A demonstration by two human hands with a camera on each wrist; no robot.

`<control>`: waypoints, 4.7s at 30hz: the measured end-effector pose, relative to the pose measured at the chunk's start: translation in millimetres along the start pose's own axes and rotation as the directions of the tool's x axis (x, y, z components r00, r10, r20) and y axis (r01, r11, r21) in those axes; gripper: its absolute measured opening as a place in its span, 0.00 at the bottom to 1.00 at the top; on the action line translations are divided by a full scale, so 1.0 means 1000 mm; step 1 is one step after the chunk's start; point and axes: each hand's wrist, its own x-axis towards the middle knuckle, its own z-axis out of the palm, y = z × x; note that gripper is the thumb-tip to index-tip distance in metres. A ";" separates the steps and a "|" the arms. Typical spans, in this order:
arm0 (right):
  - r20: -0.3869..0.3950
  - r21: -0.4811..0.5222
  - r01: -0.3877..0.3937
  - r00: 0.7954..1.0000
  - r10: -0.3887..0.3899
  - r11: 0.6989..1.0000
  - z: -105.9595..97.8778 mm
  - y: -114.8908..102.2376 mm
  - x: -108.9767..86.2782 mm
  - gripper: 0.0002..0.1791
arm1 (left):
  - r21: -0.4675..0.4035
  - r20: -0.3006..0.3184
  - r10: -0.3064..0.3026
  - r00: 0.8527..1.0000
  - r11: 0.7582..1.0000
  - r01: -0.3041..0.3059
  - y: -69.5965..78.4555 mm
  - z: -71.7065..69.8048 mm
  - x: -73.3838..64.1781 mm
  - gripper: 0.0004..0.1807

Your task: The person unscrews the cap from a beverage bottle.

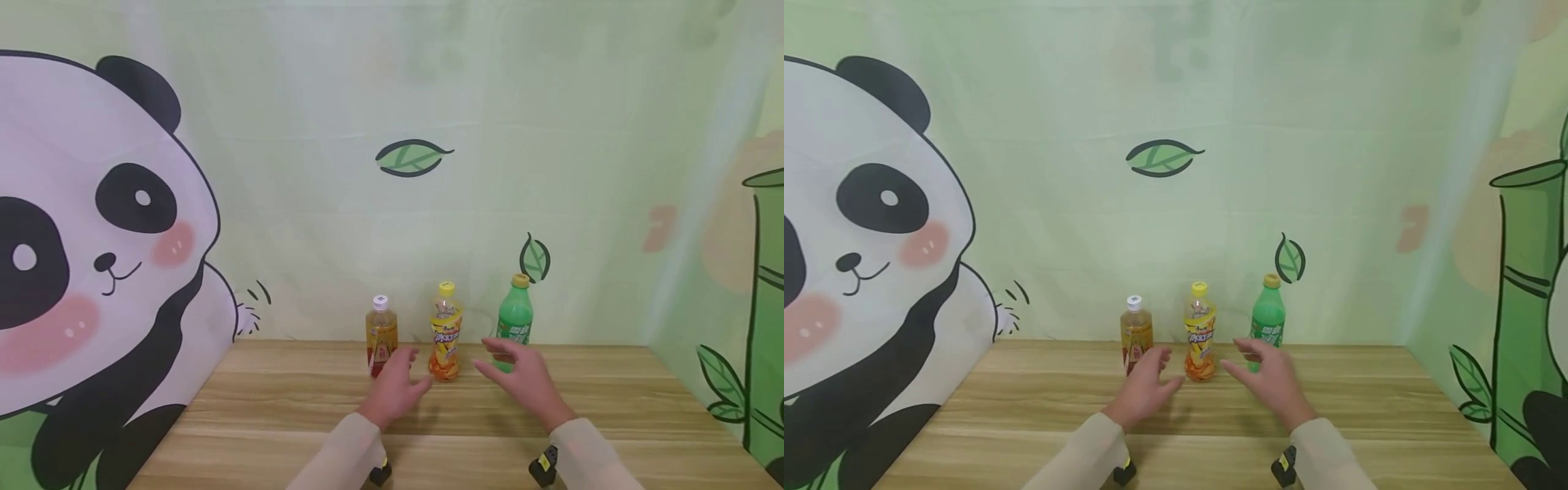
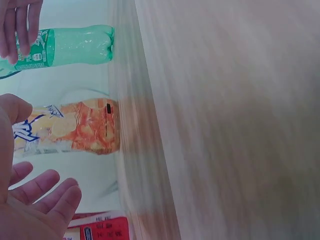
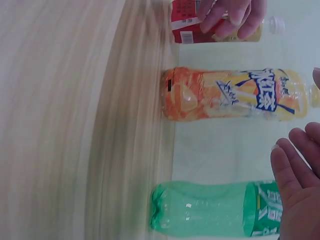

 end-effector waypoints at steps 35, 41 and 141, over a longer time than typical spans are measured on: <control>-0.100 0.112 -0.084 0.990 0.095 0.990 0.035 -0.034 0.051 0.39 | -0.197 -0.020 -0.107 0.994 0.975 0.100 0.020 0.026 0.026 0.51; -0.130 0.116 -0.128 0.981 0.143 0.985 0.036 -0.037 0.060 0.39 | -0.231 -0.037 -0.144 0.989 0.964 0.132 0.024 0.036 0.038 0.51; -0.073 0.212 -0.186 0.976 0.205 0.959 0.017 -0.068 0.100 0.28 | -0.484 -0.024 -0.123 0.992 0.870 0.096 0.018 0.056 0.064 0.32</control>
